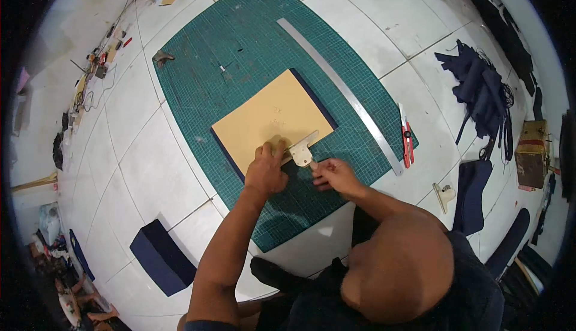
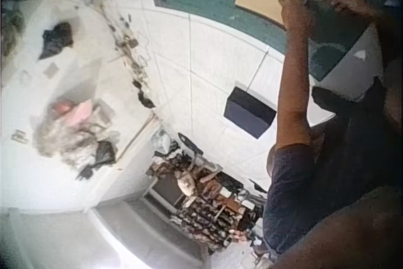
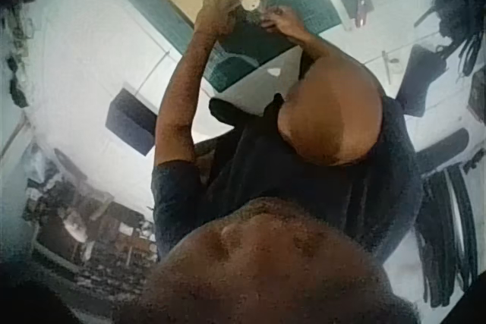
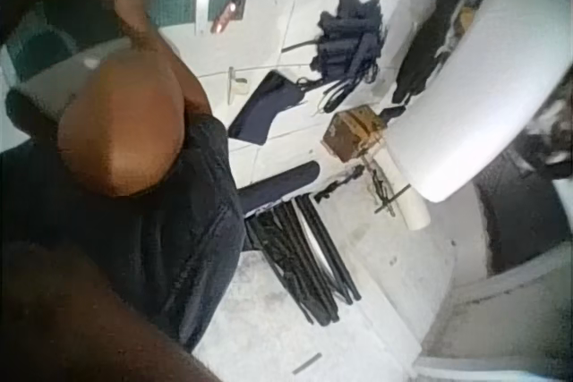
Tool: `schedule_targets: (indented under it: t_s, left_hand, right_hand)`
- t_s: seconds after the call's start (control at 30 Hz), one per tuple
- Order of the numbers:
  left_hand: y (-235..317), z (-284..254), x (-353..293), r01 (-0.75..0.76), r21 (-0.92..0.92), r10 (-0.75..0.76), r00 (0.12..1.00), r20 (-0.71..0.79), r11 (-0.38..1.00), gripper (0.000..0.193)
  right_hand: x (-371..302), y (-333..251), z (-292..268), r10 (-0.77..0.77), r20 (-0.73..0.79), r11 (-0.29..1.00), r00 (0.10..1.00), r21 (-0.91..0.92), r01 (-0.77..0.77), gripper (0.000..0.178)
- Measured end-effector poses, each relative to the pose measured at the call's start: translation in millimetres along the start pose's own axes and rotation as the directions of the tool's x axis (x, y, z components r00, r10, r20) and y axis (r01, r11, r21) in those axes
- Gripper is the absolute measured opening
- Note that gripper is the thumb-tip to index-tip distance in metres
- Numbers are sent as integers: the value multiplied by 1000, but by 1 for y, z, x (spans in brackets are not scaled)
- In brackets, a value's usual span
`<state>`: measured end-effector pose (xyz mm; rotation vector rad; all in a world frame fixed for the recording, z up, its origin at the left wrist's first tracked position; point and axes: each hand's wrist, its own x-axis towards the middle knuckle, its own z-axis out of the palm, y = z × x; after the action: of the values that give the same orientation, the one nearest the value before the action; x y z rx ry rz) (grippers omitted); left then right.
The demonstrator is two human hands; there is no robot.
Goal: The person clamps a cardboard template onto stacked fabric, aligns a ruler along the edge, and cuts the fabric using a utility knife. Afterwards, the person aligns the fabric strips with the ruler, cuts them again, and folds them by hand.
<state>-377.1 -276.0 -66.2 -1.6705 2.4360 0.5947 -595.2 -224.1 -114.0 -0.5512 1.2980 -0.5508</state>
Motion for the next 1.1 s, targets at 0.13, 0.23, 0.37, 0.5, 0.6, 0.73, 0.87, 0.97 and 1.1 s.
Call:
schedule_targets:
  t_s: [0.13,0.23,0.37,0.5,0.6,0.73,0.87,0.97,1.1]
  left_hand:
    - [7,-17,11,8,-14,-7,999,51,1000,68]
    - [5,-22,22,85,-76,-82,996,35,994,59]
    - [11,-30,58,42,-186,-82,973,-214,982,60]
    - [14,-34,104,0,-76,-18,973,-232,997,82]
    - [18,-35,129,96,-92,-106,989,-104,991,93]
    - [16,-50,130,178,-60,-176,984,41,982,98]
    - [26,-46,130,175,-65,-177,984,-19,982,99]
    - [25,-43,134,149,-68,-150,988,-19,987,99]
    - [17,-37,134,141,-116,-147,988,-48,983,100]
  right_hand:
    - [-24,1,-87,-470,-144,699,871,-663,268,42]
    - [-48,-10,-123,-788,-159,298,595,-944,143,36]
    - [-48,-4,-131,-803,-148,235,578,-969,79,38]
    - [-52,-13,-128,-700,-322,447,638,-894,40,39]
    - [-51,-2,-139,-615,-290,492,733,-868,69,28]
    - [-65,7,-122,-598,-232,606,767,-757,244,18]
    - [-85,21,-106,-521,-231,700,822,-666,256,22]
    - [-84,26,-88,-483,-200,714,853,-654,251,20]
    - [-68,43,-81,-587,-102,614,803,-702,360,19]
